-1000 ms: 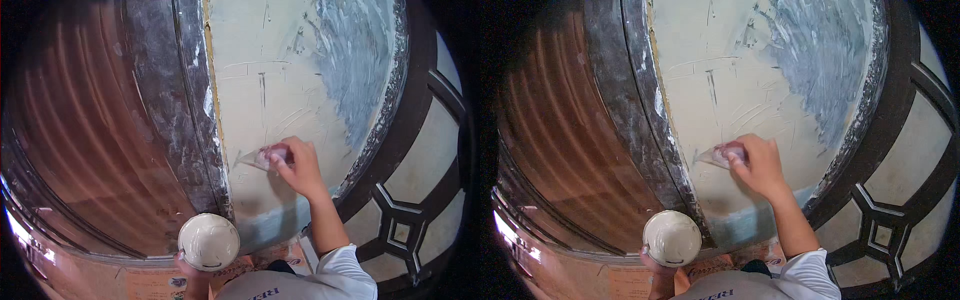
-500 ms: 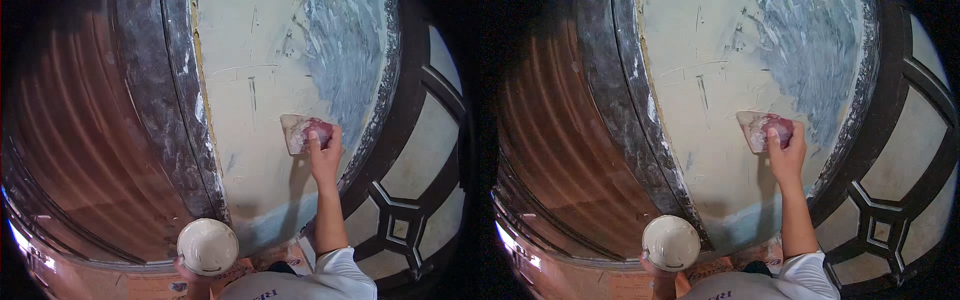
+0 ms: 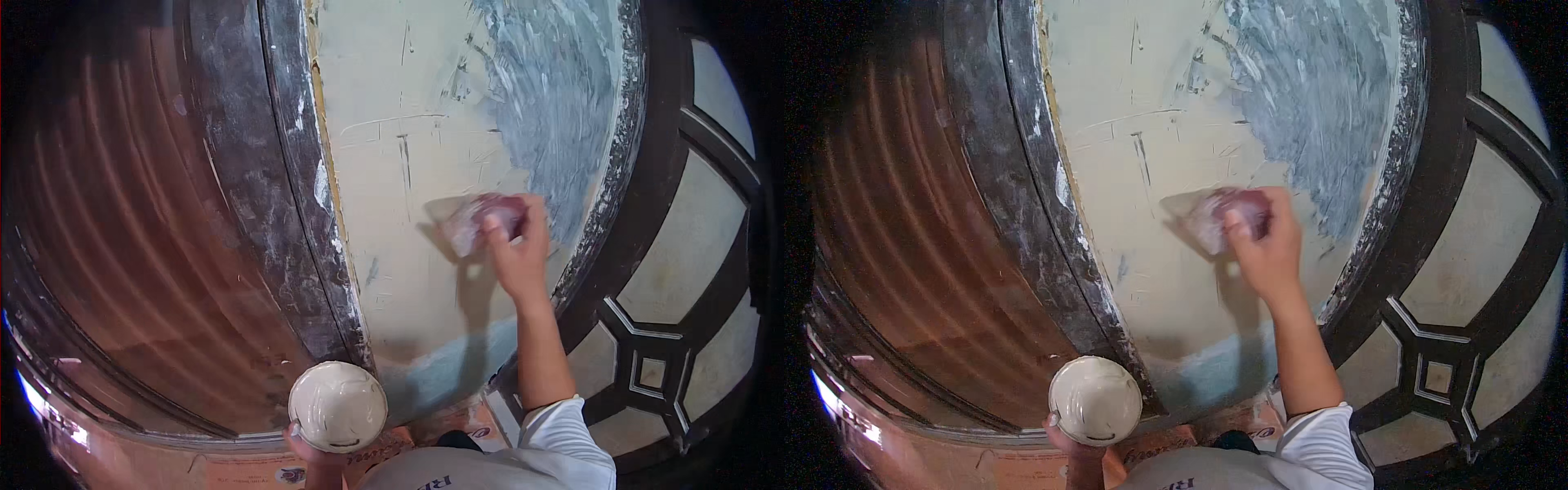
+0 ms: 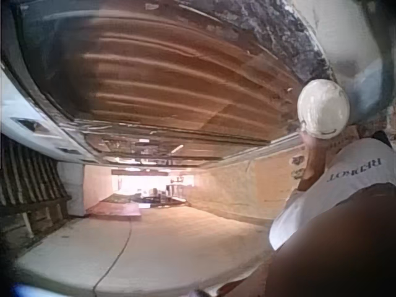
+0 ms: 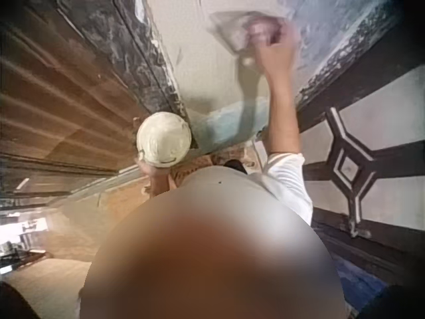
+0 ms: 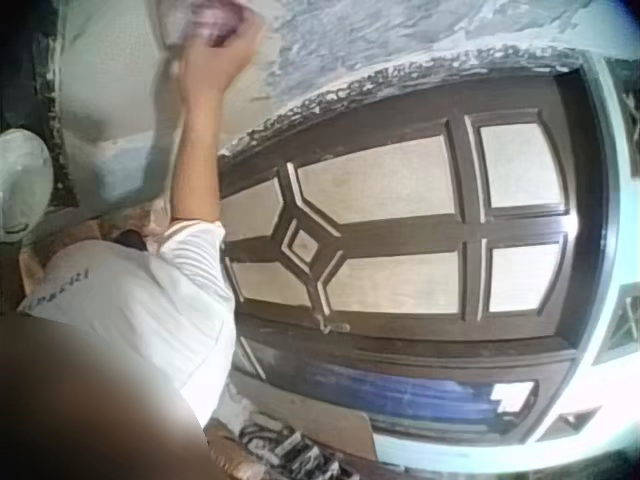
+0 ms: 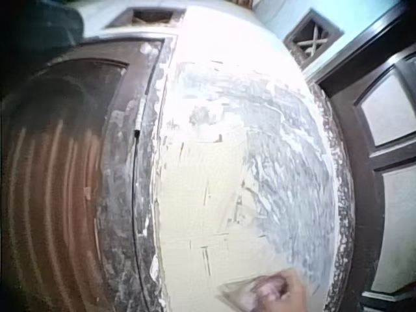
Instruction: The person applies and smooths wall putty onto a wall surface using a putty scraper.
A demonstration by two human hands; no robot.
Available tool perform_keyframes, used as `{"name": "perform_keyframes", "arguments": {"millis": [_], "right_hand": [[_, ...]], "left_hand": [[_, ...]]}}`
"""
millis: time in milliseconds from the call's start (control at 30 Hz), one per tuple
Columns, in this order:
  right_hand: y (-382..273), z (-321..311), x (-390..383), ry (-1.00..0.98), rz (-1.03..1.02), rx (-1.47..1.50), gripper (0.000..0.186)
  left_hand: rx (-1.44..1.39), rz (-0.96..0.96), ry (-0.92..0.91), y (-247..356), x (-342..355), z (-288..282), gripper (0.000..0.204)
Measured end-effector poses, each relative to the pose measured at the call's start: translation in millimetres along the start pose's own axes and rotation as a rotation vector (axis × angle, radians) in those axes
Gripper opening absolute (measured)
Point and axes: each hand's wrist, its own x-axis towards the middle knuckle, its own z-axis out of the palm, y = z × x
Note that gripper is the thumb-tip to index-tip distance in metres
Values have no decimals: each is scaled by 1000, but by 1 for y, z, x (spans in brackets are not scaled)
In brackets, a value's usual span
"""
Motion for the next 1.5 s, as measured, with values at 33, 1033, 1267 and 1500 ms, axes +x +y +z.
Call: {"name": "perform_keyframes", "arguments": {"millis": [33,1033,1267,1500], "right_hand": [[-6,8,-5,-235,-120,-121,30],[-39,4,87,210,-32,117,28],[-48,16,92,-13,-132,-207,31],[-29,5,47,-59,-22,1,31]], "left_hand": [[-2,3,-1,-1,2,-6,83],[22,0,-41,7,-23,21,85],[49,-27,64,2,-16,13,83],[87,17,-55,8,-17,25,84]]}}
